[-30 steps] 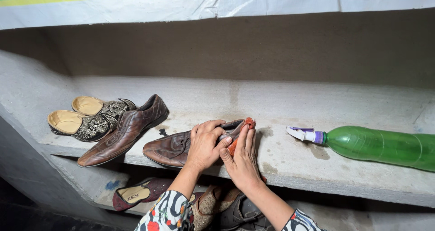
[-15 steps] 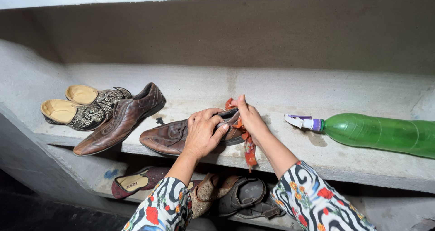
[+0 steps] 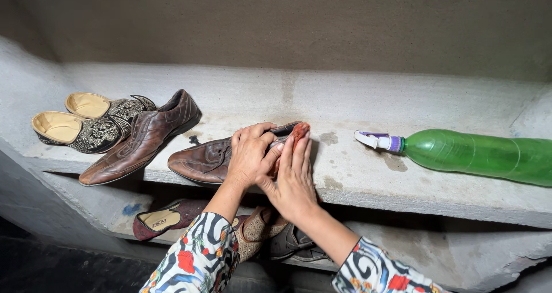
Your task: The person cleans a brown leather shoe on a concrete shelf using a spray bottle and a red cloth. They spray the shoe and wipe it repeatedly, focusing on the upper and sides, then place the shoe back on the shelf.
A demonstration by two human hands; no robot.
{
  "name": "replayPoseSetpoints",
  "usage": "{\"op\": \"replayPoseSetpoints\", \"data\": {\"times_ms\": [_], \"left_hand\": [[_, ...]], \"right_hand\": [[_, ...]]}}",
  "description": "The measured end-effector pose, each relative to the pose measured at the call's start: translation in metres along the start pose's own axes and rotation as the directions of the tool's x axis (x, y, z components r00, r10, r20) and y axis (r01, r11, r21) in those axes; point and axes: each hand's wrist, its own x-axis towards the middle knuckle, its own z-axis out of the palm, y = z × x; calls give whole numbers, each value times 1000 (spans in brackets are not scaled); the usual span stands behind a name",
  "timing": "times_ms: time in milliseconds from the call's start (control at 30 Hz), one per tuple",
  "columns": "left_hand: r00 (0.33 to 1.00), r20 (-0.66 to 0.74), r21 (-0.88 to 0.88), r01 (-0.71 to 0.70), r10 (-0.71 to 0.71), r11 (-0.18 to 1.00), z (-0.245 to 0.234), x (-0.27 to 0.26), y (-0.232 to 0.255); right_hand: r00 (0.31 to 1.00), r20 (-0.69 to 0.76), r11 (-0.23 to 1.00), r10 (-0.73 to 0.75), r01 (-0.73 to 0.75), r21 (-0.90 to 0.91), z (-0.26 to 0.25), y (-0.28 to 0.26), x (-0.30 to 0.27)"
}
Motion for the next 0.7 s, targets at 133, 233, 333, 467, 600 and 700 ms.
{"op": "replayPoseSetpoints", "data": {"times_ms": [133, 233, 333, 467, 600, 700], "left_hand": [[1000, -15, -34, -21, 20, 999, -3, -1, 1], [1000, 6, -44, 4, -4, 999, -4, -1, 0], [1000, 12, -14, 7, -7, 1000, 0, -1, -3], [999, -22, 13, -47, 47, 999, 2, 0, -6], [1000, 18, -4, -14, 14, 1000, -3, 0, 0], [1000, 30, 11, 4, -4, 1000, -6, -1, 4]], "right_hand": [[999, 8, 999, 32, -33, 38, 6, -1, -1], [996, -42, 992, 82, -78, 100, 7, 1, 10], [989, -73, 983, 128, -117, 139, 3, 8, 28], [980, -10, 946, 198, -188, 263, -9, 19, 50], [966, 73, 901, 247, -257, 349, -16, 25, 65], [947, 131, 845, 292, -319, 429, -20, 34, 73]]}}
